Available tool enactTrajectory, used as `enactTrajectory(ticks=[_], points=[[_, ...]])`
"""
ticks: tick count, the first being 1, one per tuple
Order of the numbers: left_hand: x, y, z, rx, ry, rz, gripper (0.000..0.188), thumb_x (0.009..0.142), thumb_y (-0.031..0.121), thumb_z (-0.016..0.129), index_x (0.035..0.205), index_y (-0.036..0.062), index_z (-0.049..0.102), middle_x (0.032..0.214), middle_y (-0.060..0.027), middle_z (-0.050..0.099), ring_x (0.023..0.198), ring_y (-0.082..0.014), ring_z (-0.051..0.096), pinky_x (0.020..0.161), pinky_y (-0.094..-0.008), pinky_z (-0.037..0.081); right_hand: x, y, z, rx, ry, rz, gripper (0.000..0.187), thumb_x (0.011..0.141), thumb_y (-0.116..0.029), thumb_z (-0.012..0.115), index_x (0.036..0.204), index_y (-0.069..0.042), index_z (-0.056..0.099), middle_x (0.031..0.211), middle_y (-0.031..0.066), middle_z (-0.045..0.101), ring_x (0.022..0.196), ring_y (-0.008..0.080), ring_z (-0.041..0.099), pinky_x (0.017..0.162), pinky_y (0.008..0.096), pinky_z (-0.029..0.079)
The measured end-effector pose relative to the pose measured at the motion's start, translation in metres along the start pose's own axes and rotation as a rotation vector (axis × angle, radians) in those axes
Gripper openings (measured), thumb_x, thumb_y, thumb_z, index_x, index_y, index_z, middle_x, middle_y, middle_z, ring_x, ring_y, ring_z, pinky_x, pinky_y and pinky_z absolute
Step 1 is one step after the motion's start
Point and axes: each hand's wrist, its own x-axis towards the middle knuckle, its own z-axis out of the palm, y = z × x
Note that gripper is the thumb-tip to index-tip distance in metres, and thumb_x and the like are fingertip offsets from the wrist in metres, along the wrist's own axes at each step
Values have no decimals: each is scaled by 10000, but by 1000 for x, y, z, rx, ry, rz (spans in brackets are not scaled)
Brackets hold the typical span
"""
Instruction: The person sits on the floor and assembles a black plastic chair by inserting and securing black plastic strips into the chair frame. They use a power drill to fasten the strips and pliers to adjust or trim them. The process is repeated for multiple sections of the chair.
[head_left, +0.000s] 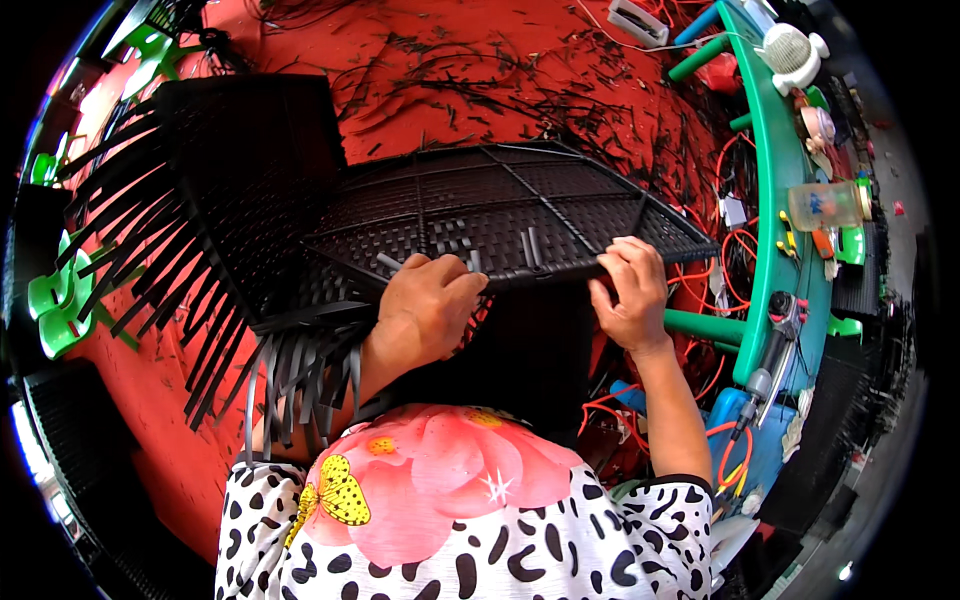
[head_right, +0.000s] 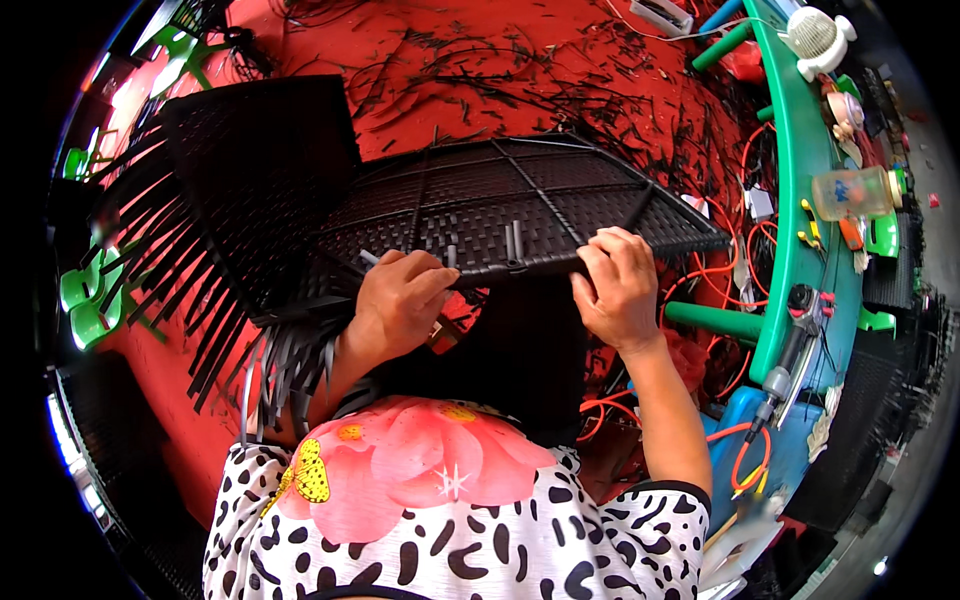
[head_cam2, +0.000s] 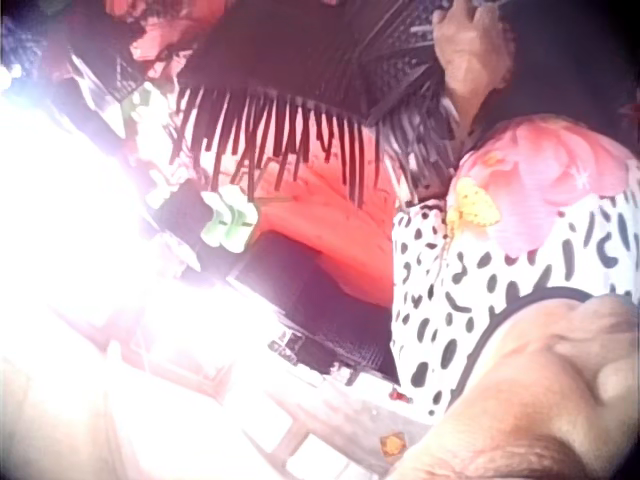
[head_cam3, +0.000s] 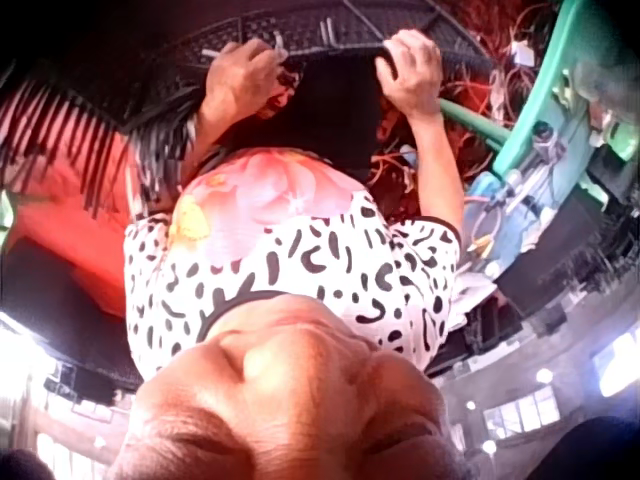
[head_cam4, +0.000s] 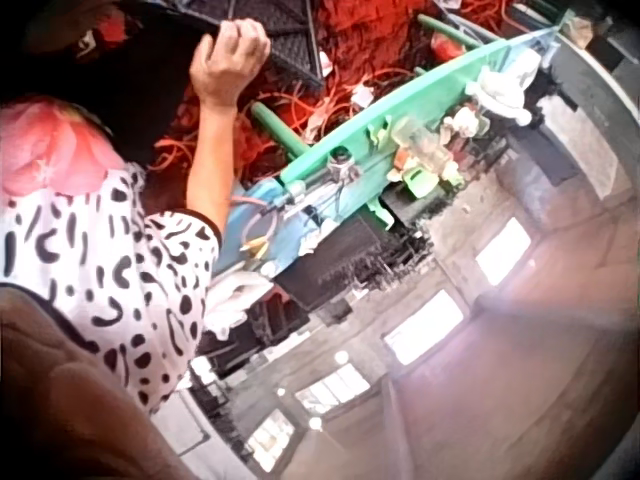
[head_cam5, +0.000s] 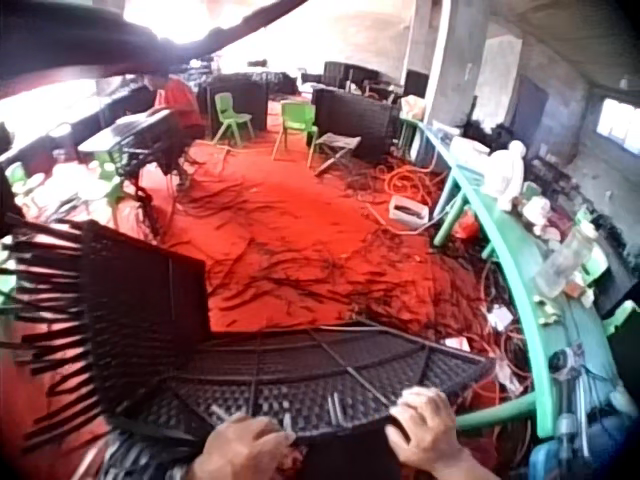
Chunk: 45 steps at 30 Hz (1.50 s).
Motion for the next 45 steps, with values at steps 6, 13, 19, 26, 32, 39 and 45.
enactTrajectory(ticks=[6, 13, 19, 26, 32, 39, 45], points=[[3, -2, 2, -26, -39, -79, 176, 701, 40, 643, 875, 74, 639, 776, -86, 593, 698, -291, 581, 637, -392, 436, -73, 6, -42, -25, 98, 214, 242, 687, -21, 670, 912, -45, 582, 942, 107, 571, 941, 303, 566, 825, 407, 453], [3, 1, 7, -149, -71, -139, 199, 713, -17, 609, 911, 0, 621, 818, -151, 585, 755, -332, 569, 681, -378, 441, -149, 45, -140, -275, 220, 646, 243, 738, -69, 664, 955, -34, 560, 866, 128, 588, 814, 321, 583, 730, 408, 477], [-1, 2, 4, -144, -63, -169, 199, 709, -23, 614, 907, 1, 627, 824, -147, 595, 767, -325, 579, 689, -375, 448, -163, 147, -210, -683, -191, 1495, 762, 692, -502, 719, 1193, 8, 457, 1097, 231, 611, 1019, 363, 599, 855, 432, 478], [5, 11, -6, -62, -91, -193, 173, 708, 64, 663, 875, 25, 643, 805, -128, 588, 761, -338, 579, 678, -395, 457, -265, 279, -196, -344, -299, 1456, 515, 643, -416, 759, 848, 48, 670, 939, 244, 658, 890, 342, 648, 779, 432, 501], [7, 0, 0, -146, -121, -237, 175, 699, 44, 652, 871, 11, 651, 807, -138, 603, 773, -335, 601, 675, -394, 475, -202, 199, -212, -386, -305, 1407, 400, 700, -248, 680, 936, 60, 586, 705, 144, 616, 584, 239, 620, 555, 367, 490], [13, -14, 15, -273, -81, -210, 141, 701, 20, 632, 837, -12, 651, 820, -161, 629, 778, -345, 621, 688, -377, 496, -93, 28, -211, -91, -233, 839, 280, 734, -94, 663, 964, 6, 540, 626, 11, 524, 488, 100, 492, 462, 260, 416], [14, -20, 15, -268, -101, -250, 140, 718, 37, 618, 844, -10, 657, 819, -165, 634, 811, -340, 622, 717, -388, 489, -56, -84, -145, 265, -487, 686, 217, 684, -178, 728, 870, -104, 644, 890, 40, 640, 800, 241, 603, 758, 396, 456]])
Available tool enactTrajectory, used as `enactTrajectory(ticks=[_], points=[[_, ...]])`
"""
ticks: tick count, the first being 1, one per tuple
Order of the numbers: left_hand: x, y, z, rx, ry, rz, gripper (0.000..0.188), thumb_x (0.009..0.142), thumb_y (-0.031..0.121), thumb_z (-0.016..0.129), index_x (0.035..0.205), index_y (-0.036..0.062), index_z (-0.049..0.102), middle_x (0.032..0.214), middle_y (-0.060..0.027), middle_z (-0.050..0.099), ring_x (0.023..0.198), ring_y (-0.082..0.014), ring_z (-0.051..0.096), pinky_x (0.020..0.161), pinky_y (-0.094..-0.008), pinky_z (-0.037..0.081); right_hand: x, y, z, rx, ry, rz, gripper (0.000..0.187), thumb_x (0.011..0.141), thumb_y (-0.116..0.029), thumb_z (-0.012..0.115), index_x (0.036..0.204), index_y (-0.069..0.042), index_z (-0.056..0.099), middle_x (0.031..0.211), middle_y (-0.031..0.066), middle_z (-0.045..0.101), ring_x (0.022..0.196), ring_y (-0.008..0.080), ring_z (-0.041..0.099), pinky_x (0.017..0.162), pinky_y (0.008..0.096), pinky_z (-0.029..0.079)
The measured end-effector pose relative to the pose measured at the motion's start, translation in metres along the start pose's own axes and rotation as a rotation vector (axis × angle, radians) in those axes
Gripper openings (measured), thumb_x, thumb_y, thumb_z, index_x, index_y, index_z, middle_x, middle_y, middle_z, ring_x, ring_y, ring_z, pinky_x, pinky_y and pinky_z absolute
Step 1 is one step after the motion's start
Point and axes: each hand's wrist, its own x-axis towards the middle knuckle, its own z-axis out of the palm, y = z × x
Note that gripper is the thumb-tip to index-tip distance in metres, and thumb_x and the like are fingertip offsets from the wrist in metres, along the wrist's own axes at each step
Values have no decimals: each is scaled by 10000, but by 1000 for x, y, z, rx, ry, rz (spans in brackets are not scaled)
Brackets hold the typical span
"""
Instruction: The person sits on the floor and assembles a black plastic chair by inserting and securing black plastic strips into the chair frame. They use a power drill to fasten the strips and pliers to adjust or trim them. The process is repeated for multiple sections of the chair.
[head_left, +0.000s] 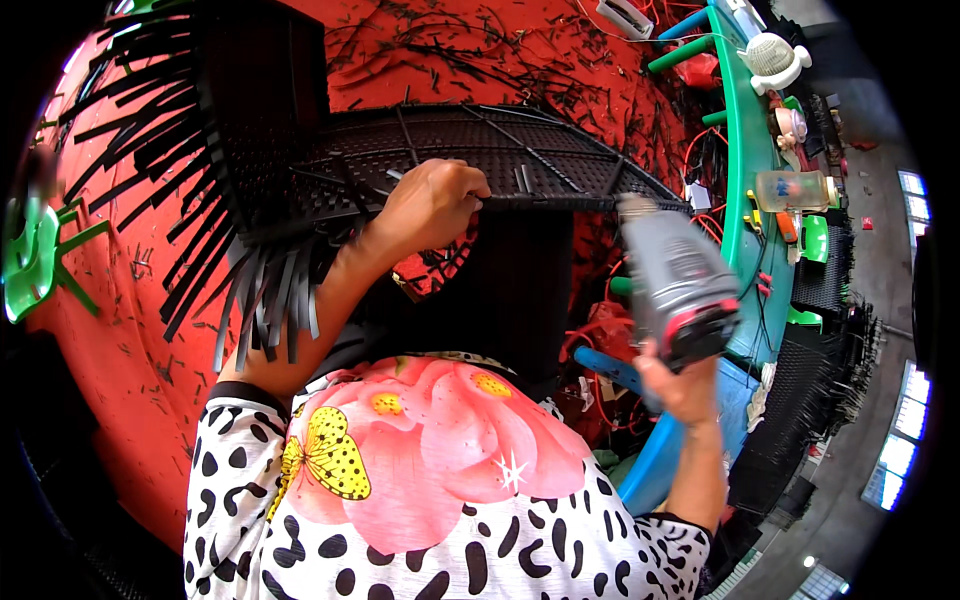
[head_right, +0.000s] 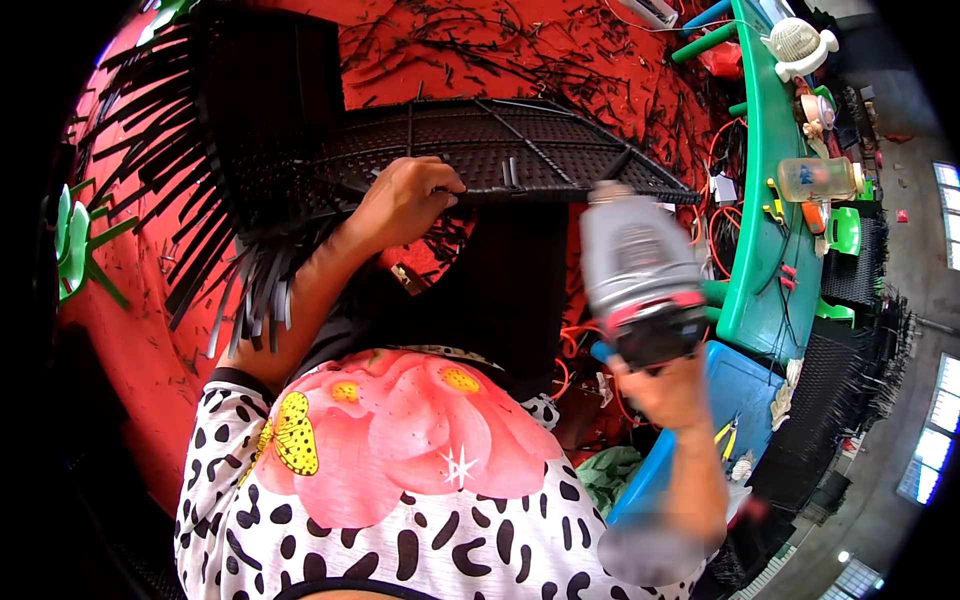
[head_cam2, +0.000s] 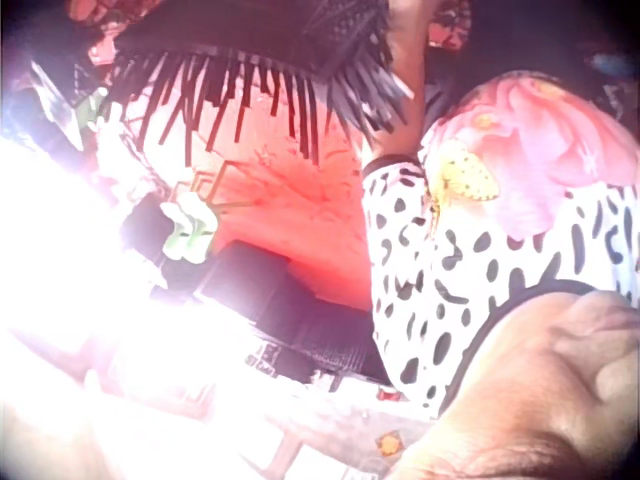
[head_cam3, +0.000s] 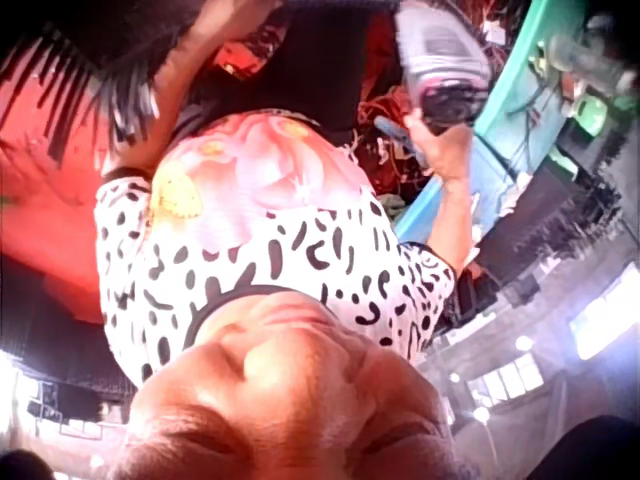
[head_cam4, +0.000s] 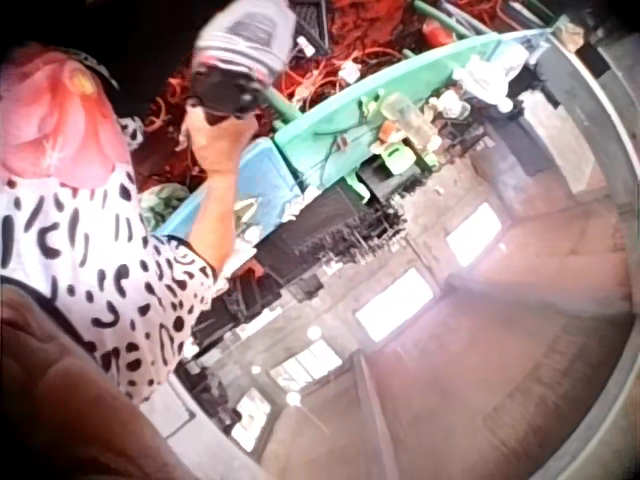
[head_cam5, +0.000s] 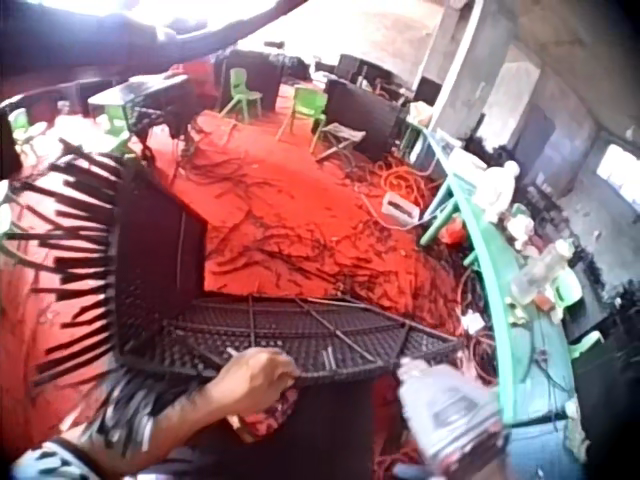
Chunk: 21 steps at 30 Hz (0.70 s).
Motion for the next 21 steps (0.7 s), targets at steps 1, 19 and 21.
enactTrajectory(ticks=[1, 19, 21], points=[[1, 0, -1, -3, -16, -13, 142, 716, 39, 617, 843, -9, 658, 820, -167, 635, 815, -340, 622, 719, -390, 488, -1, 5, 16, -41, -64, -79, 307, 657, -165, 740, 940, -107, 637, 900, 42, 644, 817, 242, 610, 777, 396, 457], [44, 10, 27, -61, 30, 45, 153, 699, 61, 636, 829, -15, 660, 737, -171, 637, 722, -331, 633, 662, -373, 493, 23, 21, 74, 192, -129, -348, 820, 584, -81, 724, 1333, -17, 397, 954, 165, 653, 822, 323, 656, 726, 344, 511], [61, 16, 18, -52, 33, 18, 154, 700, 65, 649, 829, -17, 661, 713, -160, 633, 694, -295, 636, 651, -355, 492, 25, 27, 75, 160, -85, -359, 811, 583, -82, 724, 1326, -20, 406, 936, 156, 655, 816, 319, 657, 726, 345, 513]])
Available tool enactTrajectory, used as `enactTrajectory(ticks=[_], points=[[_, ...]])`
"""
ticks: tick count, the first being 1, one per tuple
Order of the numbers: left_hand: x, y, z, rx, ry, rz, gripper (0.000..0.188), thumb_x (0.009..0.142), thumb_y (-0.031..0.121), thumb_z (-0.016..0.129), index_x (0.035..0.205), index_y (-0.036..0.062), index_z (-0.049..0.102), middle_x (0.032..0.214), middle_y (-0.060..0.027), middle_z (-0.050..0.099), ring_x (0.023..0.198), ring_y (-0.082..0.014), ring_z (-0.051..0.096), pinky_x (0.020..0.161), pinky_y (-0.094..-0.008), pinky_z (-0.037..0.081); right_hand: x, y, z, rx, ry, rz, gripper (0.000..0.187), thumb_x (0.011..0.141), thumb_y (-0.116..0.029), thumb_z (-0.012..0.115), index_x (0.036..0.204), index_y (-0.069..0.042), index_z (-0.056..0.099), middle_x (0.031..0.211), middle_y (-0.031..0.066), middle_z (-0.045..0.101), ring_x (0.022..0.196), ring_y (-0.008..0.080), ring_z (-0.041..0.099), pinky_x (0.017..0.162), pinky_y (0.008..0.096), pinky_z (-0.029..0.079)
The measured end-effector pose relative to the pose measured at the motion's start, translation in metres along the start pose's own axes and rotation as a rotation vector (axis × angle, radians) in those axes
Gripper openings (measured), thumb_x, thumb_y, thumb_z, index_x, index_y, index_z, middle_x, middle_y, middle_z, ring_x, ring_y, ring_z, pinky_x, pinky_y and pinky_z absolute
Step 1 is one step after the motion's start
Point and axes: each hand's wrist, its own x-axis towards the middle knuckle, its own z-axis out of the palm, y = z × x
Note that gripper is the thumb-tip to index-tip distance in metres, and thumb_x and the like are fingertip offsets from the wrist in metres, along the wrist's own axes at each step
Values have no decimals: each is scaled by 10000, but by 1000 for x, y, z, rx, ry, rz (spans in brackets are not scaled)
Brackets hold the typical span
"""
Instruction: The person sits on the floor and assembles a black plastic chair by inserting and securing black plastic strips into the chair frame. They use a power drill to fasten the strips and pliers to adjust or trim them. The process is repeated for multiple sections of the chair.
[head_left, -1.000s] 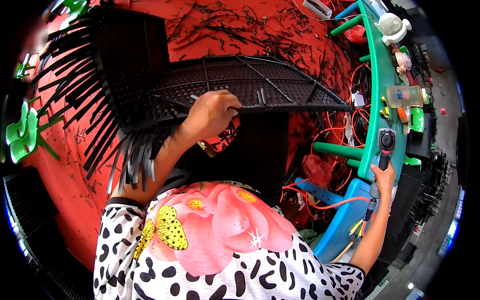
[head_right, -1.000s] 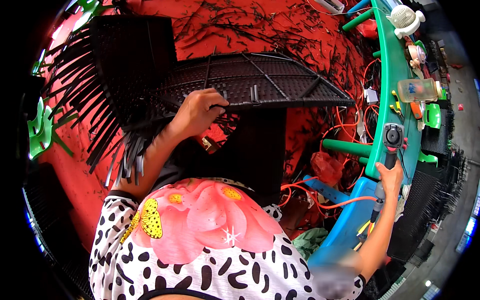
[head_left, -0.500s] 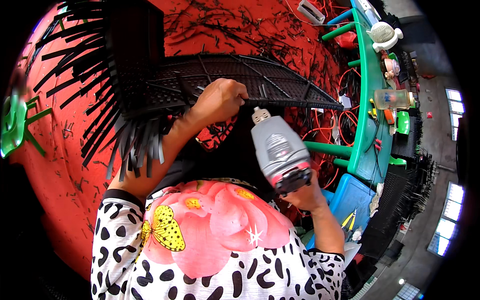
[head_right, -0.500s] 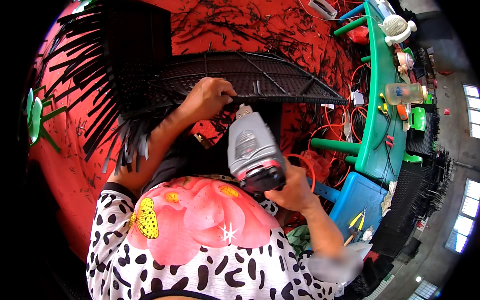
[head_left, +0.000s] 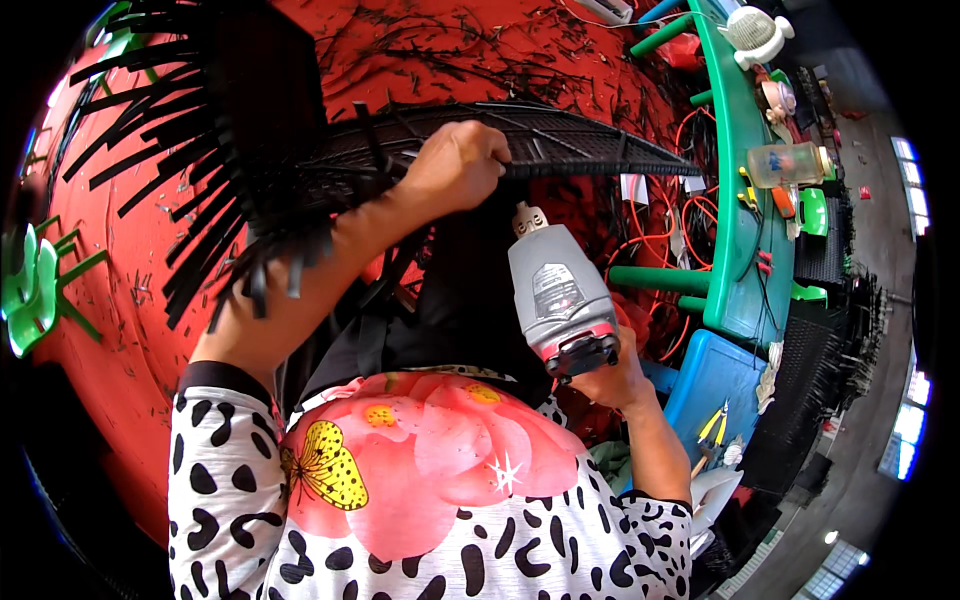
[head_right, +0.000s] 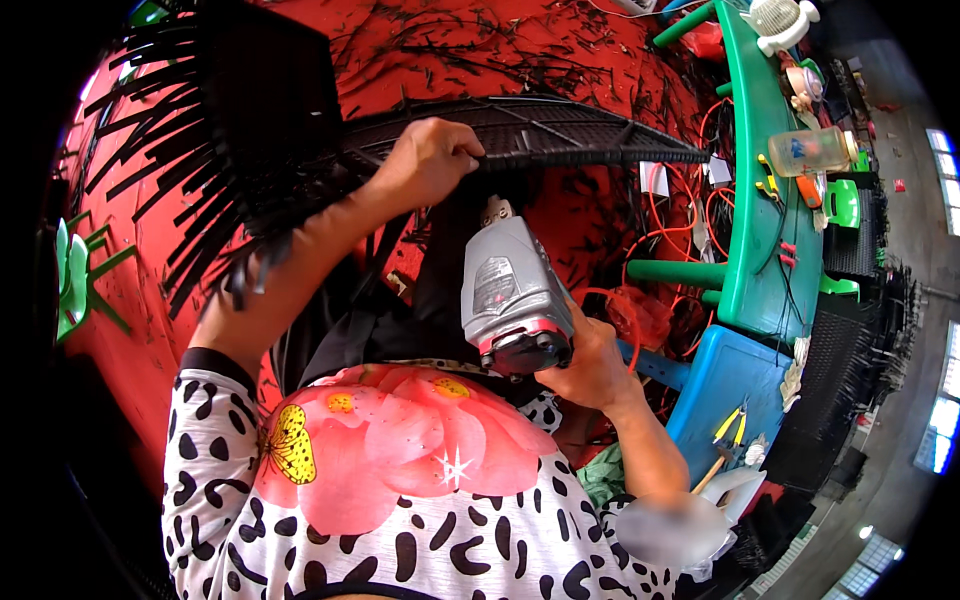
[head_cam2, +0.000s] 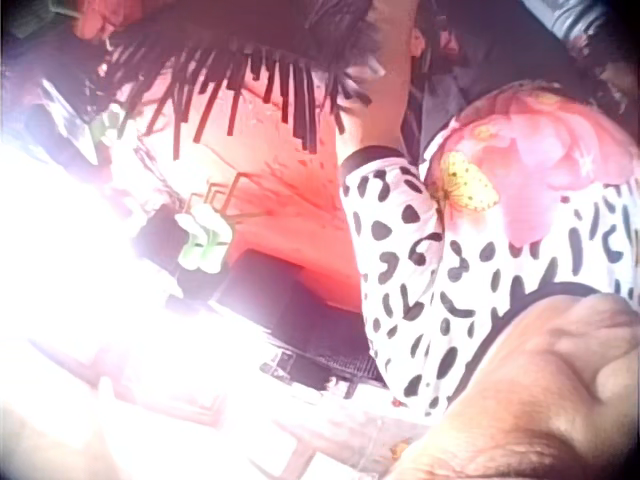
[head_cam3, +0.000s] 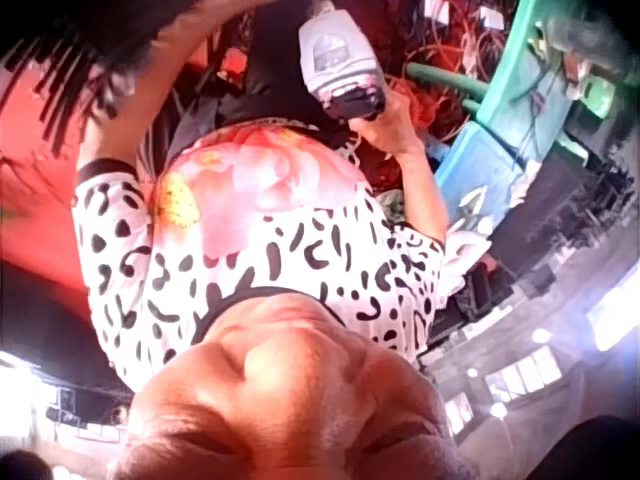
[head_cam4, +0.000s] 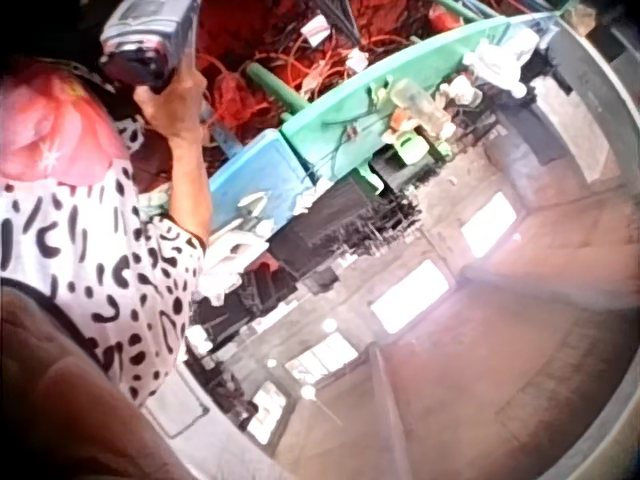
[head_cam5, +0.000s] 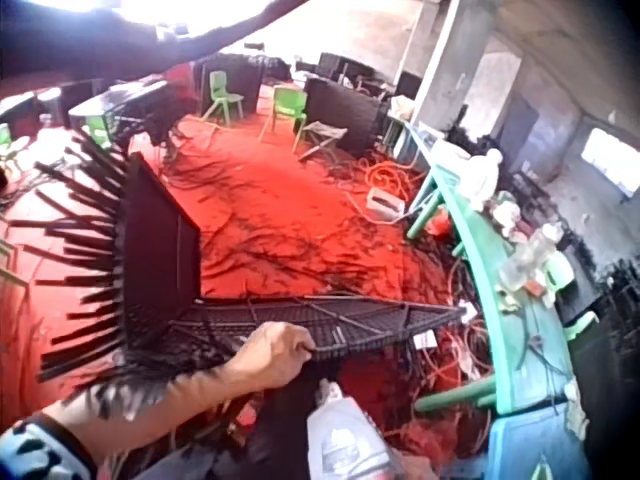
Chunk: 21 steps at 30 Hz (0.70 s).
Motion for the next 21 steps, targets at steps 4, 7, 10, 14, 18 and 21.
enactTrajectory(ticks=[4, 7, 10, 14, 18, 21], points=[[29, 8, -18, -25, -40, -86, 155, 694, 68, 679, 826, -13, 675, 700, -123, 647, 656, -202, 631, 632, -312, 488, 5, 0, -6, -18, 113, -46, 552, 604, -78, 702, 1133, -21, 555, 884, 107, 663, 781, 249, 661, 715, 327, 509], [46, 15, -25, -16, -62, -138, 157, 684, 66, 694, 822, -10, 684, 712, -104, 662, 665, -169, 626, 641, -297, 486, 19, -11, -18, 182, 182, 16, 290, 639, -106, 698, 909, -32, 622, 836, 77, 661, 768, 196, 643, 704, 313, 500], [57, 22, -29, -56, -95, -252, 165, 679, 69, 699, 826, -6, 687, 721, -96, 663, 687, -155, 626, 664, -293, 488, 27, 0, -19, 292, 134, 91, 211, 714, -87, 675, 887, -12, 582, 787, 45, 596, 731, 145, 574, 677, 294, 466], [66, 23, -33, -25, -92, -241, 165, 675, 71, 698, 824, 0, 690, 725, -80, 660, 689, -153, 619, 663, -289, 487, 37, 10, -14, 408, 164, 81, 171, 719, -57, 662, 860, -20, 574, 747, 35, 573, 655, 118, 534, 601, 254, 432], [69, 26, -34, -85, -111, -276, 160, 675, 70, 688, 821, 5, 691, 720, -79, 657, 686, -152, 617, 662, -297, 489, 40, 13, -10, 509, 165, 205, 157, 728, -74, 660, 831, -14, 558, 726, 28, 544, 644, 95, 513, 581, 246, 416], [69, 29, -36, -56, -97, -293, 164, 670, 78, 693, 815, 2, 690, 720, -87, 657, 688, -162, 621, 658, -303, 492, 50, 3, -14, 489, 169, 180, 154, 728, -73, 656, 827, -12, 556, 711, 29, 539, 642, 101, 515, 584, 243, 415]])
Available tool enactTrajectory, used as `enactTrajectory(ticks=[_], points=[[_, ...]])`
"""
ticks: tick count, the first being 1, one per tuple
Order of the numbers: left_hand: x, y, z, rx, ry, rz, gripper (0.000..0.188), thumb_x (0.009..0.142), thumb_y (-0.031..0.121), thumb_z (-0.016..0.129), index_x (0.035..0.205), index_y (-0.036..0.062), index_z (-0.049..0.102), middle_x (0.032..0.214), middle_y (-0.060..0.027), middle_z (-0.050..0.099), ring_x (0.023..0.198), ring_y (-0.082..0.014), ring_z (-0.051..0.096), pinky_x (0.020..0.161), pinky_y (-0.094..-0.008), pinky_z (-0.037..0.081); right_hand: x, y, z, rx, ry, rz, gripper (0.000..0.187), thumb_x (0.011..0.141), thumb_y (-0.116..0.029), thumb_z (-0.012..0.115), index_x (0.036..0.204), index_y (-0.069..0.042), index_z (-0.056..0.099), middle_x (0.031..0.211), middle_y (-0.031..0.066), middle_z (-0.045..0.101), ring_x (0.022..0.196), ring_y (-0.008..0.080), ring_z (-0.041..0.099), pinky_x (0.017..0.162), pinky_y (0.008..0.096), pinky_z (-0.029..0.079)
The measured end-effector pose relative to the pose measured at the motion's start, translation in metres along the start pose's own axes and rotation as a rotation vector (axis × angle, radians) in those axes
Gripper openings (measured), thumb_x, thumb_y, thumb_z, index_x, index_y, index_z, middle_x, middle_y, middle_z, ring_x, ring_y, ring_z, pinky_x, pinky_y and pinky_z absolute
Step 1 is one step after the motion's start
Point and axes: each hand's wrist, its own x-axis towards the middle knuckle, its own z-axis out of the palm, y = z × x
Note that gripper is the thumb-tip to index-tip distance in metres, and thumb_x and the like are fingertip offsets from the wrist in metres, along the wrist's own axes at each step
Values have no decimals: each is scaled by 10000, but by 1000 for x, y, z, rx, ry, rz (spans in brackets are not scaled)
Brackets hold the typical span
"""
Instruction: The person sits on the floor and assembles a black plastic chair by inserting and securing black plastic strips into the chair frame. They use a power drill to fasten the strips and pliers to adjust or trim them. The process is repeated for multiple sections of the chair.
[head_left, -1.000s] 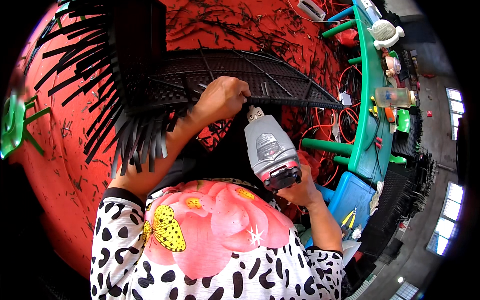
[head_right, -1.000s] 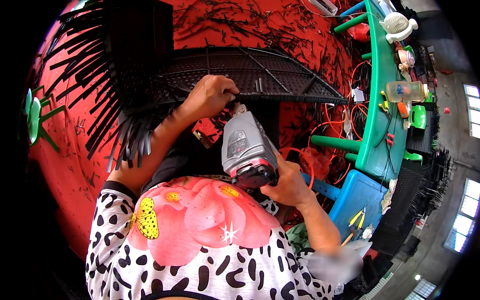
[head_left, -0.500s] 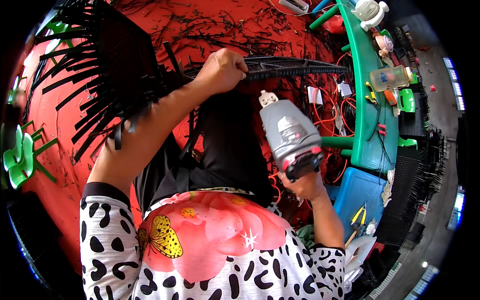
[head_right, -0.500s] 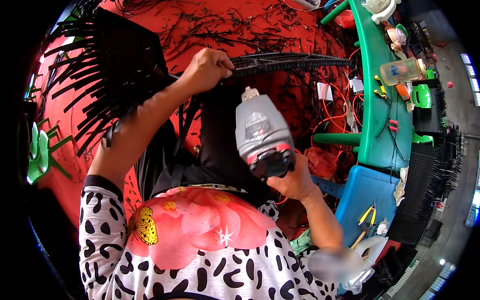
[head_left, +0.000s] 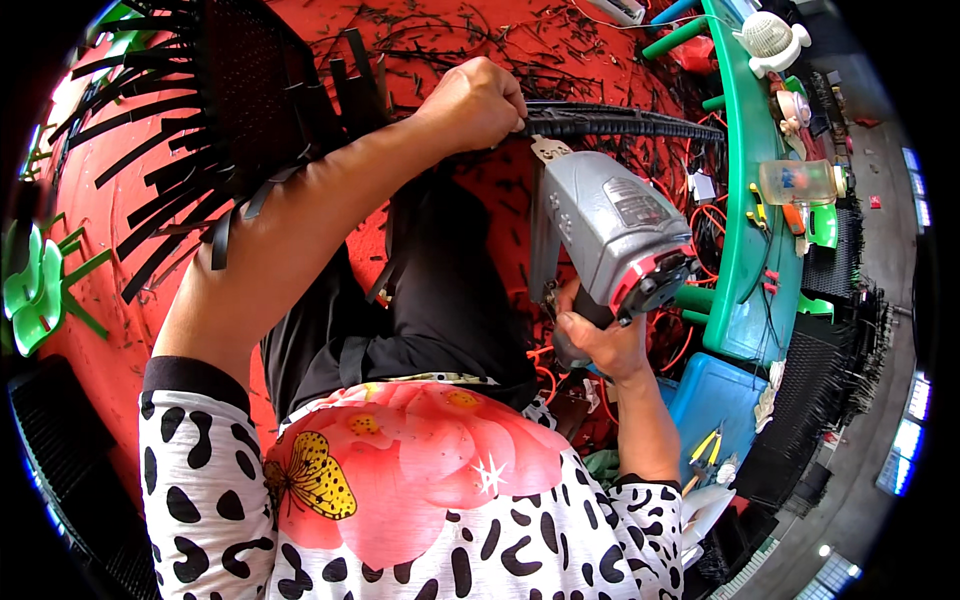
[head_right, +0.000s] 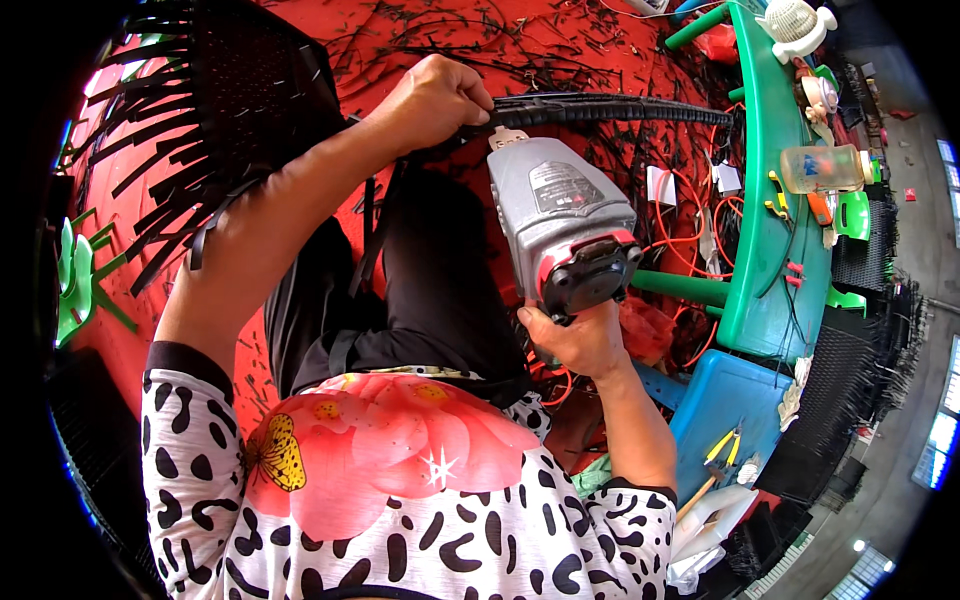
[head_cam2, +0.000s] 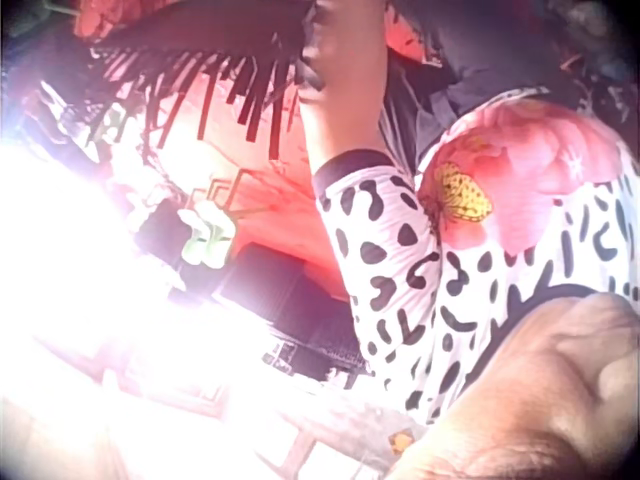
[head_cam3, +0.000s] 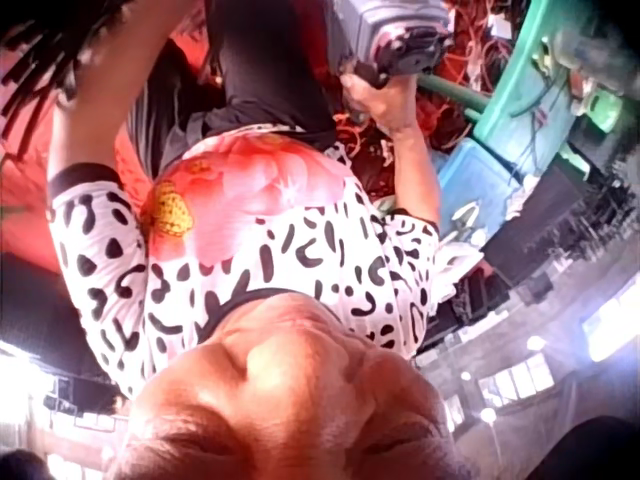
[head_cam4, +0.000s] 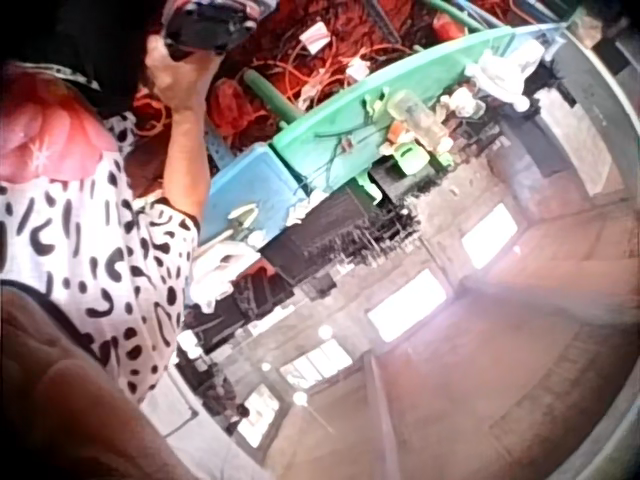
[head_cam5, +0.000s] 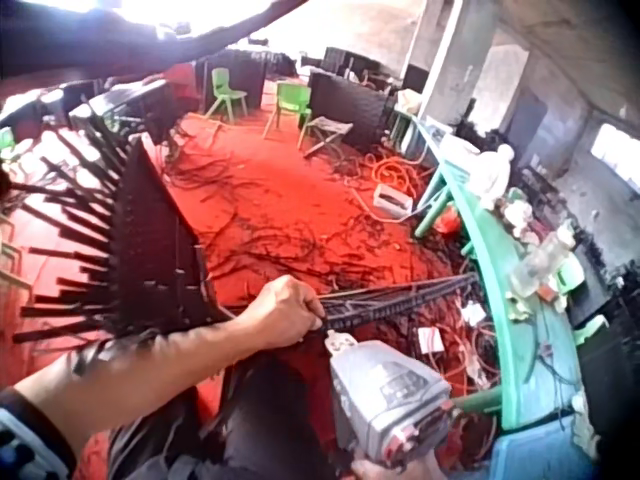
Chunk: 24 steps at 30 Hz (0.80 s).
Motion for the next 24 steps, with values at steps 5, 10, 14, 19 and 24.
enactTrajectory(ticks=[5, 10, 14, 19, 24], points=[[3, -9, 8, -17, 1, 70, 172, 659, 90, 697, 811, 10, 692, 728, -102, 660, 690, -176, 625, 657, -304, 494, 6, -7, 2, 57, 1, 10, 169, 717, -86, 699, 836, -15, 601, 710, 19, 583, 633, 106, 547, 597, 254, 446], [2, -7, 7, -22, -8, 64, 173, 658, 88, 688, 813, 12, 691, 732, -108, 660, 699, -186, 630, 665, -311, 498, 4, -5, 0, 44, -4, 36, 184, 706, -79, 711, 850, -12, 618, 756, 21, 608, 677, 120, 570, 633, 271, 464], [2, -8, 7, -11, -19, 55, 173, 662, 86, 685, 818, 11, 688, 729, -112, 659, 701, -192, 632, 667, -316, 500, 5, -5, 3, 62, 4, 48, 196, 696, -70, 706, 861, -12, 618, 794, 32, 612, 724, 134, 578, 671, 284, 466], [4, -10, 7, 0, -15, 73, 174, 663, 83, 680, 820, 9, 684, 719, -115, 655, 686, -195, 630, 661, -317, 502, 6, -4, 3, 66, 13, 58, 203, 683, -61, 704, 862, -13, 622, 811, 33, 613, 741, 140, 580, 696, 285, 466], [5, -11, 7, -16, -12, 80, 162, 664, 81, 672, 810, 10, 684, 713, -118, 656, 684, -191, 635, 655, -317, 503, 8, -6, -4, -8, -3, 63, 204, 677, -64, 710, 854, -11, 625, 819, 33, 613, 756, 138, 578, 713, 291, 466]])
